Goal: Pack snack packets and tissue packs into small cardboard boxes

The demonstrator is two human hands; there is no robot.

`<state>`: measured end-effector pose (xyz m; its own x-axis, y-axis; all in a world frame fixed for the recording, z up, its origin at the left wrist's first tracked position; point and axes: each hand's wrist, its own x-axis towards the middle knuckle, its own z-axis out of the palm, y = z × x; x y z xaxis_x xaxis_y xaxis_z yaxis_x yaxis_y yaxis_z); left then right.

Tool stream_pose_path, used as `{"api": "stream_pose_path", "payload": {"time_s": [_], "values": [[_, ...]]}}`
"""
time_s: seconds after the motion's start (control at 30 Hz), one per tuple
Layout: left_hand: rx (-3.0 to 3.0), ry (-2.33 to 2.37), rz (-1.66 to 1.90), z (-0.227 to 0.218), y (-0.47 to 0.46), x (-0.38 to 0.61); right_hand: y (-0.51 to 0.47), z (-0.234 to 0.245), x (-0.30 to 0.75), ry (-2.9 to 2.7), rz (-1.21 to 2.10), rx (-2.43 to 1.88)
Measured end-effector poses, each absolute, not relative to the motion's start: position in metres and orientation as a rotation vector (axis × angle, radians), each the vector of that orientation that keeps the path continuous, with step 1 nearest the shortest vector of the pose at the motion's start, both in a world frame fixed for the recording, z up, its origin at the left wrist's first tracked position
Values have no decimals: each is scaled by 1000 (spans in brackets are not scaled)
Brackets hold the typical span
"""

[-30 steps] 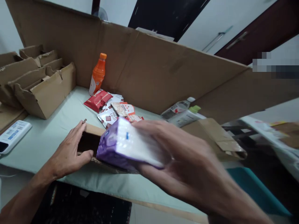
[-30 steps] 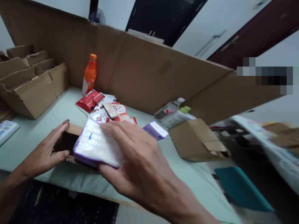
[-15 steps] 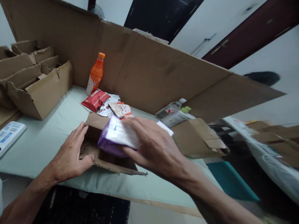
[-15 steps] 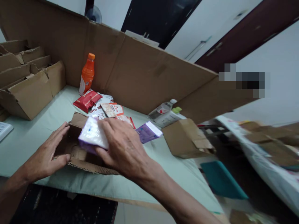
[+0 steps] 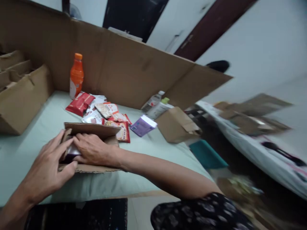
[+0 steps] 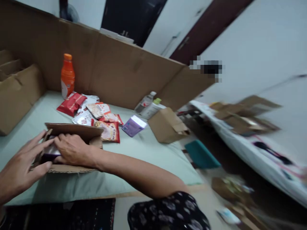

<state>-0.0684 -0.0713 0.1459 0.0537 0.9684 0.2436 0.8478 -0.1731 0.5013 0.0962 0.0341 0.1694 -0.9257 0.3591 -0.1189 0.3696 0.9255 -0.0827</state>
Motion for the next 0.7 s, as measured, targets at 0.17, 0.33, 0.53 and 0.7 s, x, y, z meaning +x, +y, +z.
{"api": "stream_pose_path", "payload": {"time_s": [0.17, 0.33, 0.53, 0.7], "values": [[2224, 1866, 770, 144, -64, -72, 61, 203, 183, 3341, -261, 542], [2164, 1915, 667, 156, -66, -64, 154, 185, 313, 3030, 256, 1796], [2093, 2010, 562, 166, -70, -60, 200, 113, 368, 2979, 262, 2009], [2060, 2030, 501, 172, -70, -56, 168, 128, 380, 3091, 264, 2167]]}}
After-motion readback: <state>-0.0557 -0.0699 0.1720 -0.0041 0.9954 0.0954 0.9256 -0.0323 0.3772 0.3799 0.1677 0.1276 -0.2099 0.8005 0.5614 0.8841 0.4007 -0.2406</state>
